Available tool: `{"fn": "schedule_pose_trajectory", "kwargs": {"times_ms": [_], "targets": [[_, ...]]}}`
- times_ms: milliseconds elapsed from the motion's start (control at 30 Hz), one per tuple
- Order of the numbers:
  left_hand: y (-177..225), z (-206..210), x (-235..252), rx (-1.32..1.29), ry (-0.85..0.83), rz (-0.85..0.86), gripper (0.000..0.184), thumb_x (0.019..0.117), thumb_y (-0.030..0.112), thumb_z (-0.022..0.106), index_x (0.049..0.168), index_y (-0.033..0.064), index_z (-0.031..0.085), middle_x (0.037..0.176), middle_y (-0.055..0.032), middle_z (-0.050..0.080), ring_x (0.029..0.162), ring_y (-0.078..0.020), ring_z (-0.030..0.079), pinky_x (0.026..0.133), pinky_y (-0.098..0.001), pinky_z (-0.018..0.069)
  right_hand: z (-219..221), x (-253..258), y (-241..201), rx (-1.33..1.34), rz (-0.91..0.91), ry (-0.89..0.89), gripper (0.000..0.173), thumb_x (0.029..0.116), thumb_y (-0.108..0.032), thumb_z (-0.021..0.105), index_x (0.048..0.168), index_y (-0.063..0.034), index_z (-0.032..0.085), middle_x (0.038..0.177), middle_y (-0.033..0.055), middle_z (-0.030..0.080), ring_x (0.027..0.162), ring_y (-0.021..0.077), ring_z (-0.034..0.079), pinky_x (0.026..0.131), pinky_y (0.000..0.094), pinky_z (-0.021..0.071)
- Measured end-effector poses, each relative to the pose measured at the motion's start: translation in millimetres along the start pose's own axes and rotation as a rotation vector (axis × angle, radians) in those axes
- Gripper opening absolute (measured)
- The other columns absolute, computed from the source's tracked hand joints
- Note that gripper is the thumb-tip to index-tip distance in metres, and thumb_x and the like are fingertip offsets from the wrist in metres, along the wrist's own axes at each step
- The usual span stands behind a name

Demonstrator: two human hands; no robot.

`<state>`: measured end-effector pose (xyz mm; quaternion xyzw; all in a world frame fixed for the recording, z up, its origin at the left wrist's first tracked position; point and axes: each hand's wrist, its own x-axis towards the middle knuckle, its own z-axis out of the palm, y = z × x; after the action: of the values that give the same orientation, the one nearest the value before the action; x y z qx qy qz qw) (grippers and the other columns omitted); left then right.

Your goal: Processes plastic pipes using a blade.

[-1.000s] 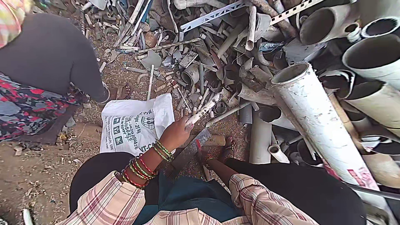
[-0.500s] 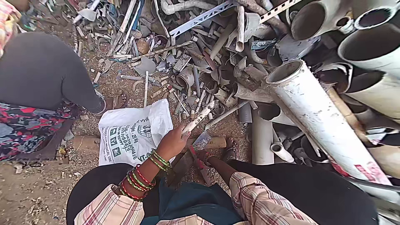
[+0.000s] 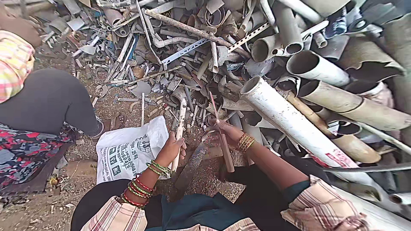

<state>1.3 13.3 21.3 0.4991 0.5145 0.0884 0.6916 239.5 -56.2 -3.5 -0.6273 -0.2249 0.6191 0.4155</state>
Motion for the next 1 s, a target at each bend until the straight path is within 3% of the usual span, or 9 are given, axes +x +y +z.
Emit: {"fn": "schedule_pose_trajectory", "kwargs": {"times_ms": [67, 133, 200, 300, 367, 400, 500, 767, 1000], "targets": [[-2.7, 1.9, -1.4, -0.042, 0.000, 0.024, 0.028, 0.1120, 0.013, 0.037, 0.137, 0.0024, 0.031, 0.077, -0.0016, 0.049, 0.052, -0.0075, 0.051, 0.051, -0.0221, 0.0491, 6.8, -26.8, 18.0, 0.019, 0.039, -0.097, 0.031, 0.1127, -0.022, 0.034, 0.134, -0.0067, 0.052, 0.091, 0.0034, 0.070, 0.075, 0.0150, 0.070, 0.072, 0.0343, 0.0611], [-4.0, 3.3, -1.9, -0.055, 0.002, 0.028, 0.027, 0.1118, 0.014, 0.038, 0.136, 0.0037, 0.032, 0.076, -0.0004, 0.045, 0.051, -0.0066, 0.047, 0.048, -0.0209, 0.0448, 20.3, -32.4, 35.0, 0.020, 0.105, -0.107, 0.021, 0.1113, -0.015, 0.039, 0.103, -0.0088, 0.057, 0.062, -0.0053, 0.054, 0.050, 0.0075, 0.056, 0.054, 0.0253, 0.0551], [-5.5, 3.7, -3.3, -0.041, 0.006, 0.029, 0.027, 0.1115, 0.014, 0.039, 0.136, 0.0050, 0.033, 0.077, -0.0003, 0.044, 0.051, -0.0064, 0.044, 0.047, -0.0209, 0.0422, 32.5, -28.8, 32.5, -0.061, 0.105, -0.062, 0.023, 0.1124, -0.018, 0.039, 0.096, -0.0089, 0.053, 0.057, -0.0076, 0.042, 0.044, 0.0041, 0.044, 0.047, 0.0201, 0.0453], [-7.7, 4.9, -5.7, -0.030, -0.008, 0.042, 0.028, 0.1117, 0.015, 0.039, 0.137, 0.0048, 0.034, 0.076, 0.0004, 0.042, 0.050, -0.0057, 0.042, 0.046, -0.0201, 0.0400, 38.1, -25.8, 9.5, -0.335, -0.121, 0.044, 0.025, 0.1131, -0.023, 0.036, 0.114, -0.0051, 0.054, 0.068, -0.0047, 0.041, 0.053, 0.0049, 0.043, 0.055, 0.0215, 0.0430], [-11.5, 6.3, -4.4, -0.051, -0.028, 0.040, 0.022, 0.1120, 0.017, 0.039, 0.130, 0.0048, 0.039, 0.073, 0.0015, 0.041, 0.048, -0.0051, 0.039, 0.043, -0.0193, 0.0376, 34.7, -26.8, -0.2, -0.658, -0.306, 0.062, 0.041, 0.1132, -0.027, 0.033, 0.130, 0.0041, 0.055, 0.083, 0.0091, 0.053, 0.069, 0.0166, 0.052, 0.071, 0.0333, 0.0477], [-13.6, 7.0, -3.1, -0.056, -0.038, 0.040, 0.020, 0.1120, 0.018, 0.039, 0.127, 0.0042, 0.043, 0.072, 0.0018, 0.041, 0.047, -0.0049, 0.039, 0.043, -0.0188, 0.0369, 34.9, -28.1, -2.9, -0.819, -0.367, 0.049, 0.046, 0.1127, -0.030, 0.033, 0.131, 0.0075, 0.054, 0.091, 0.0187, 0.061, 0.080, 0.0274, 0.060, 0.080, 0.0437, 0.0495], [-17.7, 12.7, -2.5, -0.040, -0.085, 0.038, 0.018, 0.1118, 0.017, 0.040, 0.124, 0.0054, 0.044, 0.071, 0.0024, 0.040, 0.046, -0.0044, 0.037, 0.042, -0.0183, 0.0360, 43.3, -25.2, 3.4, -1.091, -0.406, -0.032, 0.055, 0.1114, -0.041, 0.032, 0.121, 0.0072, 0.056, 0.095, 0.0260, 0.065, 0.092, 0.0429, 0.066, 0.083, 0.0590, 0.0497], [-25.9, 22.2, -2.3, -0.039, -0.100, 0.041, 0.038, 0.1098, 0.011, 0.041, 0.146, 0.0046, 0.034, 0.071, 0.0036, 0.036, 0.046, -0.0042, 0.035, 0.041, -0.0191, 0.0339, 40.6, -2.4, -5.6, -1.245, -0.225, -0.070, 0.059, 0.1126, -0.044, 0.027, 0.124, 0.0054, 0.057, 0.109, 0.0291, 0.066, 0.108, 0.0455, 0.065, 0.091, 0.0608, 0.0485], [-28.6, 26.2, -3.3, -0.077, -0.112, -0.010, 0.021, 0.1092, 0.009, 0.042, 0.130, 0.0060, 0.042, 0.068, 0.0050, 0.035, 0.045, -0.0026, 0.033, 0.040, -0.0173, 0.0311, 43.9, -7.1, 9.5, -1.263, -0.300, -0.157, 0.058, 0.1125, -0.043, 0.029, 0.123, 0.0061, 0.059, 0.104, 0.0298, 0.067, 0.103, 0.0480, 0.066, 0.087, 0.0629, 0.0494]]}}
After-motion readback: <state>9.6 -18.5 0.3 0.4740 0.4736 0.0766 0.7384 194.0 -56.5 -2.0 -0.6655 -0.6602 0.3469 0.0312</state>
